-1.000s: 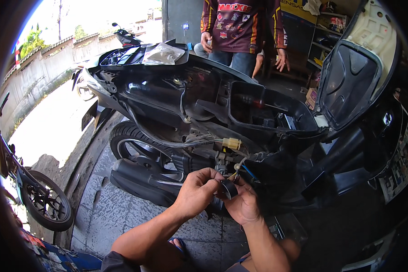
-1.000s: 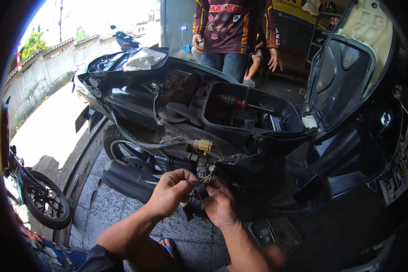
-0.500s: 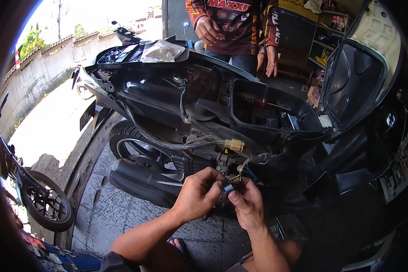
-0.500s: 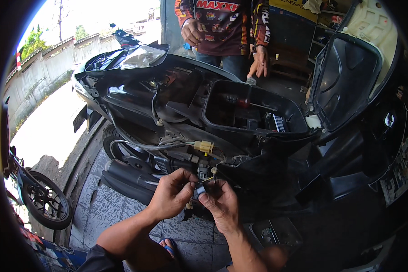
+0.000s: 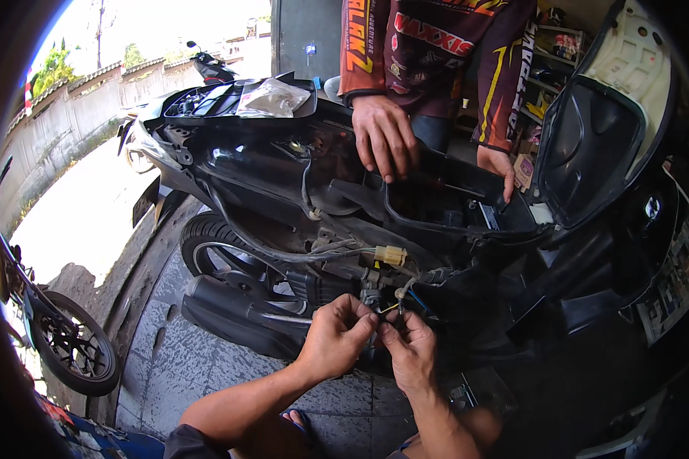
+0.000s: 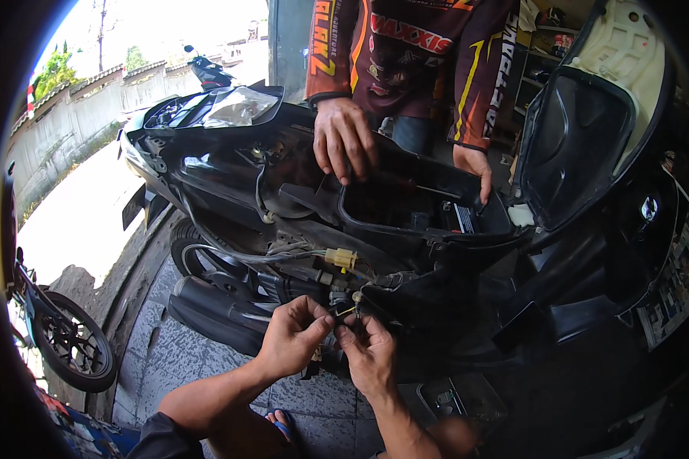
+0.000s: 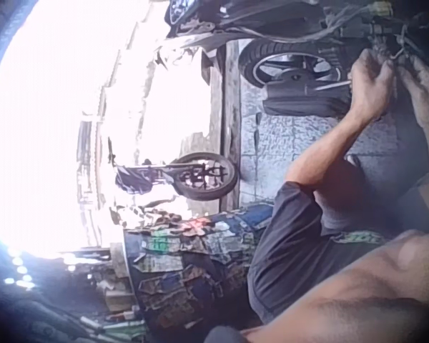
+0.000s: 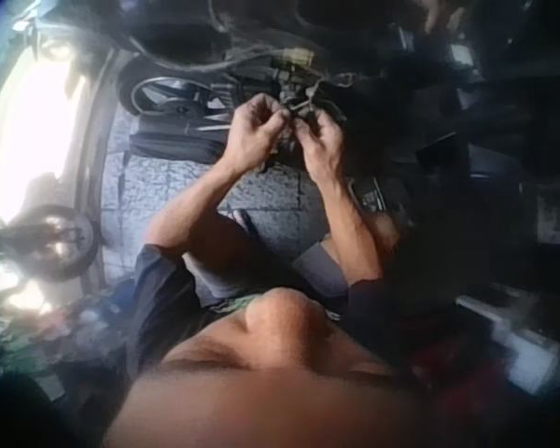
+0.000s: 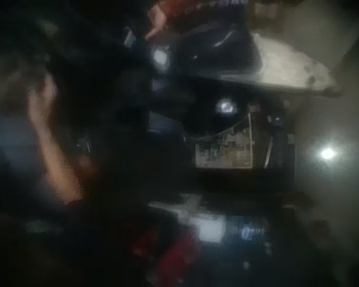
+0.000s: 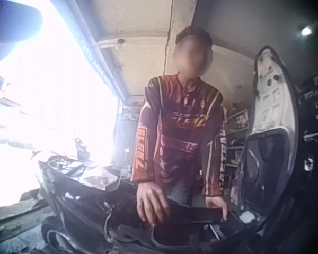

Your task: The person repairs a motorcycle's electrical system by stripping wires with pliers, connecting them to a new regulator component, and fitting the component into the bike's chassis.

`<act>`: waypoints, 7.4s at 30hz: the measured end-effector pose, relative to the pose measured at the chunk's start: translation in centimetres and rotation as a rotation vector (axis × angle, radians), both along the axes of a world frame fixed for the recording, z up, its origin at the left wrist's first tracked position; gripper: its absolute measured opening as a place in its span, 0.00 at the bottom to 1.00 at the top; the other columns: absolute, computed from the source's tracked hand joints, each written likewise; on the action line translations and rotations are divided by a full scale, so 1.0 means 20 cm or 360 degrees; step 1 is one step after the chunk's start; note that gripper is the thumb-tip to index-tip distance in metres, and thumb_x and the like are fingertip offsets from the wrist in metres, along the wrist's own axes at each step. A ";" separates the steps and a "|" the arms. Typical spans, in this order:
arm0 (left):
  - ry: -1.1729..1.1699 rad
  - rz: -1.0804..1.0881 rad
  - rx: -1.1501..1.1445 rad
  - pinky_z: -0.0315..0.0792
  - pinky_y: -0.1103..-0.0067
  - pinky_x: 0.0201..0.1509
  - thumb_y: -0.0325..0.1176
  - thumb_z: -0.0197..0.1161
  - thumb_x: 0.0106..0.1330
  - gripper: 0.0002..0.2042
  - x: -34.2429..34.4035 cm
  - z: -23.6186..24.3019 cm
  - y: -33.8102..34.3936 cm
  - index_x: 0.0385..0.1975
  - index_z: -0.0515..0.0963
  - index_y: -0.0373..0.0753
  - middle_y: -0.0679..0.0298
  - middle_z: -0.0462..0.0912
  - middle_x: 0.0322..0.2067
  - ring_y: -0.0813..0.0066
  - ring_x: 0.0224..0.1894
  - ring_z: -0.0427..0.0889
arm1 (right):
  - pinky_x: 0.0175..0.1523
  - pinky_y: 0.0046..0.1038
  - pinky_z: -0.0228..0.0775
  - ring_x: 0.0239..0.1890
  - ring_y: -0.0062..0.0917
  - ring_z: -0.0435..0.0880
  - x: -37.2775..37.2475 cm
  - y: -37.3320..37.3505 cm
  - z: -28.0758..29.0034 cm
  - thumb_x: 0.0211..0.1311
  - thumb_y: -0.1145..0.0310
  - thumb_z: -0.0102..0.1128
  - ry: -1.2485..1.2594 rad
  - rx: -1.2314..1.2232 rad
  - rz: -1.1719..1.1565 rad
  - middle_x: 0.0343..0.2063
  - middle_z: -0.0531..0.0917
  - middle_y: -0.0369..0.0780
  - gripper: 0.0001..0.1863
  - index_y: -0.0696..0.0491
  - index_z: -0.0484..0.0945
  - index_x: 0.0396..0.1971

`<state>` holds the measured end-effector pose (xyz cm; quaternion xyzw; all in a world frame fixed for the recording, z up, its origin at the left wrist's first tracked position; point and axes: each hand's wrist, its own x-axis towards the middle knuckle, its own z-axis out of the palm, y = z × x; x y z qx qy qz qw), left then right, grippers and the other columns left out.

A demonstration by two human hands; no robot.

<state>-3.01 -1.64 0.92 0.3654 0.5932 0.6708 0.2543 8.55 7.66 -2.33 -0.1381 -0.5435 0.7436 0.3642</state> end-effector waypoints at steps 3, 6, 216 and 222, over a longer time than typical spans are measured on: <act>-0.0314 -0.0071 -0.0095 0.63 0.83 0.23 0.29 0.61 0.69 0.06 0.04 0.04 -0.01 0.31 0.73 0.36 0.70 0.74 0.22 0.85 0.20 0.68 | 0.43 0.16 0.70 0.36 0.11 0.77 -0.03 -0.01 -0.06 0.68 0.69 0.64 0.0060 0.0005 -0.0057 0.35 0.80 0.31 0.09 0.57 0.76 0.42; -0.0720 -0.0142 -0.0096 0.62 0.81 0.21 0.28 0.60 0.69 0.05 0.05 0.04 0.02 0.31 0.72 0.36 0.70 0.71 0.20 0.82 0.18 0.67 | 0.45 0.17 0.70 0.37 0.12 0.76 -0.05 0.03 -0.09 0.68 0.72 0.63 0.0121 -0.0116 -0.0068 0.37 0.80 0.31 0.09 0.55 0.76 0.44; 0.0229 -0.0266 -0.0113 0.76 0.77 0.40 0.27 0.58 0.68 0.09 -0.07 0.01 0.02 0.44 0.76 0.30 0.60 0.83 0.32 0.75 0.35 0.83 | 0.47 0.21 0.75 0.38 0.16 0.80 0.01 0.05 0.05 0.61 0.78 0.65 0.0144 -0.0323 0.0140 0.36 0.80 0.34 0.06 0.57 0.78 0.37; -0.0177 -0.0308 -0.0130 0.69 0.84 0.26 0.30 0.60 0.69 0.07 -0.05 0.01 0.06 0.33 0.75 0.33 0.67 0.79 0.26 0.84 0.24 0.74 | 0.51 0.19 0.72 0.44 0.15 0.78 0.02 0.05 -0.03 0.65 0.75 0.63 0.0035 0.0115 -0.0165 0.42 0.79 0.34 0.08 0.60 0.78 0.41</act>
